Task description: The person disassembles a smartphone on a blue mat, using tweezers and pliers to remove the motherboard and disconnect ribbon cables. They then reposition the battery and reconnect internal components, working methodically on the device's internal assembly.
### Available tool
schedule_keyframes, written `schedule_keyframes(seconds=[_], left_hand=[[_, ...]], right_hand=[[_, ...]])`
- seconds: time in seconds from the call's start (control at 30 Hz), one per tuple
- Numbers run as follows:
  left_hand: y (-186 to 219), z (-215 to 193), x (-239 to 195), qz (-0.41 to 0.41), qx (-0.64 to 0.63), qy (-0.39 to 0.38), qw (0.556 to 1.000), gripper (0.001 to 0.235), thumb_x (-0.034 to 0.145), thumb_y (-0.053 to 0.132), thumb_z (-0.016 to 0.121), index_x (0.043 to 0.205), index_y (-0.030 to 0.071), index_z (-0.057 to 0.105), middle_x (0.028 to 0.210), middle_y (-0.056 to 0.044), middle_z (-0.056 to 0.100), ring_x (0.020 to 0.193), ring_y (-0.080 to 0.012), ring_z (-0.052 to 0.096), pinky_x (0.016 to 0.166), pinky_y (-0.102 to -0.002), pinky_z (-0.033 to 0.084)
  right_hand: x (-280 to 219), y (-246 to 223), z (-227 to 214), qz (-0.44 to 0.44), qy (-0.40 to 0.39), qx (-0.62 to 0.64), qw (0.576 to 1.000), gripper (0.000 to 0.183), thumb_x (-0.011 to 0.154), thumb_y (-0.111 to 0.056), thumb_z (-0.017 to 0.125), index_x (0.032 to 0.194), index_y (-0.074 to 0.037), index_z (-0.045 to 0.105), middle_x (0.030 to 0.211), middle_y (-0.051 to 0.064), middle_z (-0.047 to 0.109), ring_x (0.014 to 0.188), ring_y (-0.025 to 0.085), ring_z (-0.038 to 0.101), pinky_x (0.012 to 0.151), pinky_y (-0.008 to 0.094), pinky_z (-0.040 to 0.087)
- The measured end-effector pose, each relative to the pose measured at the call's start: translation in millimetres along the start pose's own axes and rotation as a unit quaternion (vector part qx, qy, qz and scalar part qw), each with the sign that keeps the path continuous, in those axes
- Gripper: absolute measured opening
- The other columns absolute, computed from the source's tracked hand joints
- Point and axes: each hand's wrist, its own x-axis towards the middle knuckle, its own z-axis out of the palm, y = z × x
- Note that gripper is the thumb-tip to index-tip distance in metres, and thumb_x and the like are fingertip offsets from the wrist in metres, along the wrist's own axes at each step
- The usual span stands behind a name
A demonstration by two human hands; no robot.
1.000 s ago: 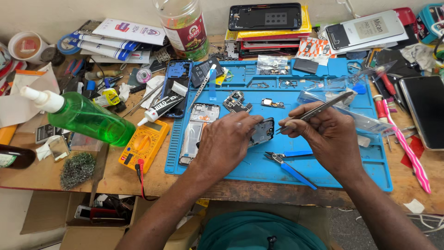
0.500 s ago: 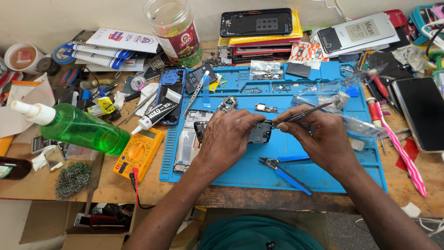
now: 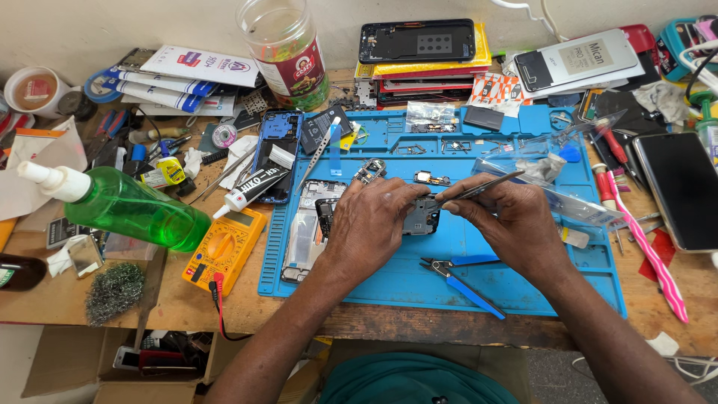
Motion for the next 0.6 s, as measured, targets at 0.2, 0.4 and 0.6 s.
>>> schedule_keyframes(seconds=[0.2,0.4,0.6], left_hand=[[-0.4,0.2,-0.4,0.002,0.000,0.008,1.000,0.028,0.094,0.010,0.064,0.119,0.015,0.074,0.095,-0.004,0.073,0.087,-0.0224,0.068,0.077,-0.044,0.045],[-0.3,0.9,-0.7,-0.003,0.009,-0.004,1.000,0.030,0.093,0.009,0.063,0.120,0.015,0.074,0.093,-0.005,0.072,0.088,-0.0231,0.067,0.079,-0.044,0.046],[-3.0,-1.1,-1.7,0.052,-0.066,0.053,0.995,0.032,0.093,0.006,0.064,0.124,0.010,0.069,0.110,-0.011,0.076,0.098,-0.0288,0.073,0.081,-0.046,0.053]], right_hand=[[-0.4,0.9,0.6,0.010,-0.001,0.010,1.000,0.013,0.087,-0.008,0.076,0.100,-0.008,0.079,0.096,0.002,0.079,0.087,0.011,0.075,0.074,0.027,0.064],[0.9,-2.5,0.5,-0.001,-0.005,-0.028,1.000,0.013,0.086,-0.009,0.077,0.099,-0.008,0.080,0.097,0.003,0.080,0.084,0.011,0.076,0.072,0.027,0.063],[12.8,-12.6,-7.4,0.021,-0.042,-0.102,0.994,0.017,0.083,-0.015,0.082,0.100,-0.010,0.081,0.090,0.006,0.081,0.073,0.014,0.075,0.064,0.032,0.059]])
